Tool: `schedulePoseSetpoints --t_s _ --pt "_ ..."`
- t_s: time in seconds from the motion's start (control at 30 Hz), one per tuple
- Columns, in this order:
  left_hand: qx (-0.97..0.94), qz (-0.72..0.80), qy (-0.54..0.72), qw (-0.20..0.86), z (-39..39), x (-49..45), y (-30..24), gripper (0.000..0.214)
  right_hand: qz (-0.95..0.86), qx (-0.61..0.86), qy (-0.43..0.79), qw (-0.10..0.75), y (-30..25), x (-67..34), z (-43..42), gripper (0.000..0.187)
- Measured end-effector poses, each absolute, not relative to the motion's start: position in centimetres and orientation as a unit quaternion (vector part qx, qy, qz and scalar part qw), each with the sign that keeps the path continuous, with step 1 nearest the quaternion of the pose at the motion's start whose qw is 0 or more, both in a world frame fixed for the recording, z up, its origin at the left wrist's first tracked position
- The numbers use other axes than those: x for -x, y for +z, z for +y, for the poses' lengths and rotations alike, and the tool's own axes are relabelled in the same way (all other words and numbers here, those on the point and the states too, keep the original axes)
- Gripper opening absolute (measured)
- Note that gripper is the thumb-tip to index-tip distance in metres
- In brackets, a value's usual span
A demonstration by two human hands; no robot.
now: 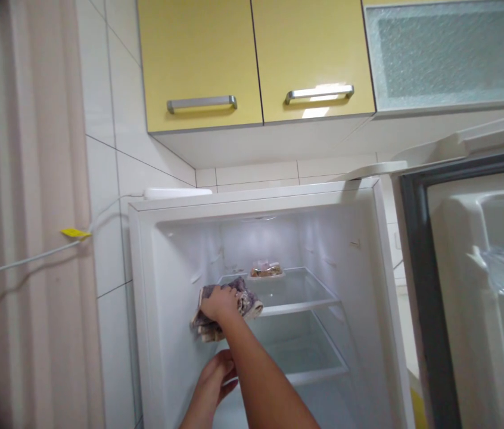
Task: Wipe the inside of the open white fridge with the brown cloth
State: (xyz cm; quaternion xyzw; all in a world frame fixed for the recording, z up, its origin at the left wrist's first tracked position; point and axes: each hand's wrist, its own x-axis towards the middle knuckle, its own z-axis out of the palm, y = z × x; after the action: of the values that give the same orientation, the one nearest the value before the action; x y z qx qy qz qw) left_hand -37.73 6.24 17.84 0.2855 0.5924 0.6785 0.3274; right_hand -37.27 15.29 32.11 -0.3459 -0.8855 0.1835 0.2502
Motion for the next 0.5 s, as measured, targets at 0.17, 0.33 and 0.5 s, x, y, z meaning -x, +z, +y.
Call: schedulePoseSetpoints --t_s 0.17,0.33,0.5 --pt "-0.375 0.576 0.709 0.158 6.3 35.7 23.4 0.032 -0.873 0.296 0.215 0.323 32.6 34.3 18.7 0.05" --pt "-0.436 0.616 0.655 0.037 8.3 36.8 30.9 0.035 -0.833 0.378 0.142 0.379 30.0 24.9 24.7 0.043" --pt "-0.479 0.783 0.396 -0.011 11.5 39.1 32.2 0.057 -0.792 0.447 0.035 0.414 25.7 17.5 28.4 0.041"
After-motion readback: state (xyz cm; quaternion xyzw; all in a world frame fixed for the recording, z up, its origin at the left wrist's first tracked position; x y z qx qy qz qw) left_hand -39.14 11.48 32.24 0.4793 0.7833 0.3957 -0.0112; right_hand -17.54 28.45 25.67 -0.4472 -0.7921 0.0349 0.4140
